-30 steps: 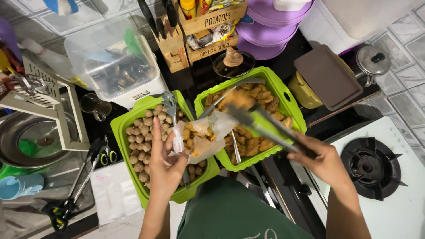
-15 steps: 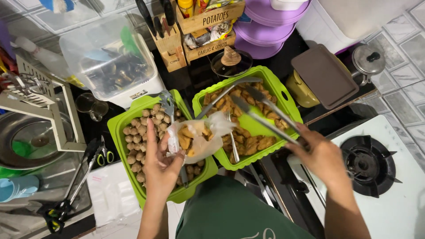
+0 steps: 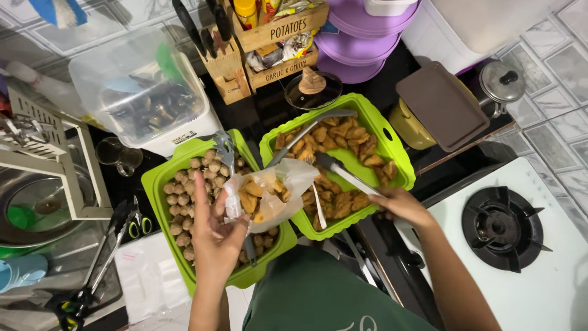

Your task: Pack fried food items and meatballs into plastic bags using tongs

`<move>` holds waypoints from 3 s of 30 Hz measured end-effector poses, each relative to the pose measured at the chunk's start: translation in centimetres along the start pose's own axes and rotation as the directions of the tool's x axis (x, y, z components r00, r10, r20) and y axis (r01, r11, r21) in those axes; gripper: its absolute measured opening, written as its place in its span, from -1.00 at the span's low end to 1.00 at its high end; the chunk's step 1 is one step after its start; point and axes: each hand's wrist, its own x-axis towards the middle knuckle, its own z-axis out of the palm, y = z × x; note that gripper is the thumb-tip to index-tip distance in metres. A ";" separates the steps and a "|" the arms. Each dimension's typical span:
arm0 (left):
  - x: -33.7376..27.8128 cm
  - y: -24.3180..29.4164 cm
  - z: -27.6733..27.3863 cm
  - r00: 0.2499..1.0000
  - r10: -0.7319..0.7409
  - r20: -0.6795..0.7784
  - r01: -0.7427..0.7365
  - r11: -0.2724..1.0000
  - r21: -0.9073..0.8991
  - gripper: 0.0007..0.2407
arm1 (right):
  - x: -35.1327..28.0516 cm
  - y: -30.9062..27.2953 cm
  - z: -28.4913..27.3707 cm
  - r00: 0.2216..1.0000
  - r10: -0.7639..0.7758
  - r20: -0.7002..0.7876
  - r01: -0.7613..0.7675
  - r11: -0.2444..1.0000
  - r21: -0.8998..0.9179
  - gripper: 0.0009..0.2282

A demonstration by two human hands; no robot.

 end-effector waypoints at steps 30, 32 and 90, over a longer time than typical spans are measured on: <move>0.2 -1.3 -0.5 0.999 -0.047 -0.010 0.047 0.998 0.050 -0.13 | -2.1 7.0 -0.4 0.985 0.063 -0.163 0.065 0.737 0.672 -0.45; 0.3 -1.3 -0.4 0.999 -0.033 0.009 0.033 0.999 -0.012 -0.13 | -2.8 7.0 -0.8 0.984 0.013 -0.175 0.113 0.717 0.688 -0.51; 1.2 -0.2 0.0 1.000 -0.014 -0.018 0.014 0.999 -0.040 -0.12 | -4.3 -7.4 -3.4 0.927 0.023 -0.375 -0.236 0.813 -0.533 -0.40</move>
